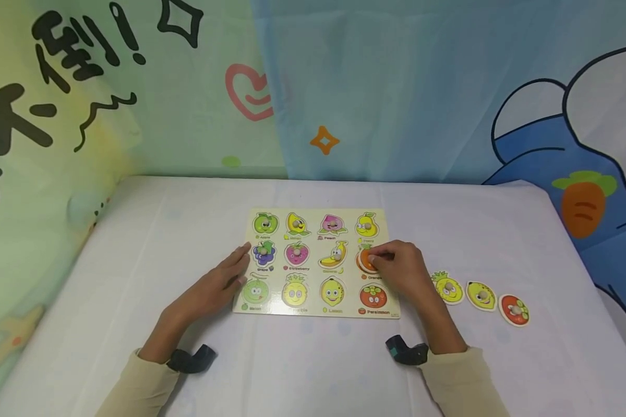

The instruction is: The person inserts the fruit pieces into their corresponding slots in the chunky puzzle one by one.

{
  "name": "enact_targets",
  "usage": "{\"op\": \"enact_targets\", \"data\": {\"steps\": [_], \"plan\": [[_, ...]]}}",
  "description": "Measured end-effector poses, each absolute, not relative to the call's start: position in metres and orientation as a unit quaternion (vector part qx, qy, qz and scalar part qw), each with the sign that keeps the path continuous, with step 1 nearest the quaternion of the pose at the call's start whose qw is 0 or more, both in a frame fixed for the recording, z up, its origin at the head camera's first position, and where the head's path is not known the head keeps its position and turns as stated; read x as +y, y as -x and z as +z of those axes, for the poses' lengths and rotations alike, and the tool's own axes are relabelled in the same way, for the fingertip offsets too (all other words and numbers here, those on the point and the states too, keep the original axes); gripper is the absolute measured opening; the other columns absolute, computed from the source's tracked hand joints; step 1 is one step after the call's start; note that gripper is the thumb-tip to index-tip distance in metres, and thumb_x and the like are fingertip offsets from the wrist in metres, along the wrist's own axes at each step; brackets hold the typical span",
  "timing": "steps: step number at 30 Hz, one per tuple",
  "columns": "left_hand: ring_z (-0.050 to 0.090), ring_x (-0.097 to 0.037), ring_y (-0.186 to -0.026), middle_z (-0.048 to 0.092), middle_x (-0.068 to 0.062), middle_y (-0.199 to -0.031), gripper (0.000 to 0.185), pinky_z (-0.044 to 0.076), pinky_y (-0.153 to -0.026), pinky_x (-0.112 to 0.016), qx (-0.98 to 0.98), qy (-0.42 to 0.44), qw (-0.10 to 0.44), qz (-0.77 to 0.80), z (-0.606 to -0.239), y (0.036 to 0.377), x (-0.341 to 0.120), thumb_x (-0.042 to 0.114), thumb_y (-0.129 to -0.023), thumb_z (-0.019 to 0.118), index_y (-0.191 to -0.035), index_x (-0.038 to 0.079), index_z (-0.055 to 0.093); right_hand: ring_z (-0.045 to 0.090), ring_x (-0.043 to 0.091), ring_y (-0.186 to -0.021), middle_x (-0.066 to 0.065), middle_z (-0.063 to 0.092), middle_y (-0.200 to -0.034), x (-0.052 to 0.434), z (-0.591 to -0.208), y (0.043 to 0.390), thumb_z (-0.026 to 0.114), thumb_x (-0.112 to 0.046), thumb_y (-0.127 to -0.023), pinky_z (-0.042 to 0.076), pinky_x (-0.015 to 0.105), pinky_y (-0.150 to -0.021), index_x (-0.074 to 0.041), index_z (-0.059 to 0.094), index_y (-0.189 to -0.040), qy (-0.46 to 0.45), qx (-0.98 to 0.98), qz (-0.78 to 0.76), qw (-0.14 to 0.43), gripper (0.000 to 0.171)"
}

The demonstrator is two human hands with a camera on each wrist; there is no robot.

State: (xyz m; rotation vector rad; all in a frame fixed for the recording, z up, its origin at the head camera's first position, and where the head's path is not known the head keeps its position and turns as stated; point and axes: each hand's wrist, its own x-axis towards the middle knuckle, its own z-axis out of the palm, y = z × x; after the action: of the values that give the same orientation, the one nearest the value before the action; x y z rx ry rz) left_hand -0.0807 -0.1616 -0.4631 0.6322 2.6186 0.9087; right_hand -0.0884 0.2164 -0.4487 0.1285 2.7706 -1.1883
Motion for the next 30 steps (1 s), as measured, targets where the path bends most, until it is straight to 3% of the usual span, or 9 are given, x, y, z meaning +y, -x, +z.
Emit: {"op": "enact_targets", "data": {"steps": [21, 30], "plan": [[0.007, -0.017, -0.147, 0.01, -0.001, -0.162, 0.056, 0.017, -0.117, -0.036, 0.913, -0.219, 0.148, 0.31, -0.464, 0.082, -0.161, 0.012, -0.102, 0.049, -0.151, 0.002, 0.024, 0.057, 0.026, -0.079, 0.015, 0.065, -0.091, 0.194, -0.444, 0.088, 0.067, -0.008, -0.091, 0.048, 0.031, -0.06, 0.003, 0.074, -0.099, -0.047, 0.948, -0.313, 0.033, 0.015], [0.008, -0.02, -0.147, 0.011, -0.003, -0.162, 0.055, 0.017, -0.117, -0.037, 0.912, -0.222, 0.148, 0.31, -0.463, 0.082, -0.161, 0.011, -0.102, 0.049, -0.151, 0.0, 0.025, 0.054, 0.027, -0.084, 0.014, 0.062, -0.093, 0.196, -0.444, 0.087, 0.067, -0.008, -0.092, 0.046, 0.034, -0.067, 0.003, 0.074, -0.101, -0.034, 0.95, -0.309, 0.039, 0.016]]}}
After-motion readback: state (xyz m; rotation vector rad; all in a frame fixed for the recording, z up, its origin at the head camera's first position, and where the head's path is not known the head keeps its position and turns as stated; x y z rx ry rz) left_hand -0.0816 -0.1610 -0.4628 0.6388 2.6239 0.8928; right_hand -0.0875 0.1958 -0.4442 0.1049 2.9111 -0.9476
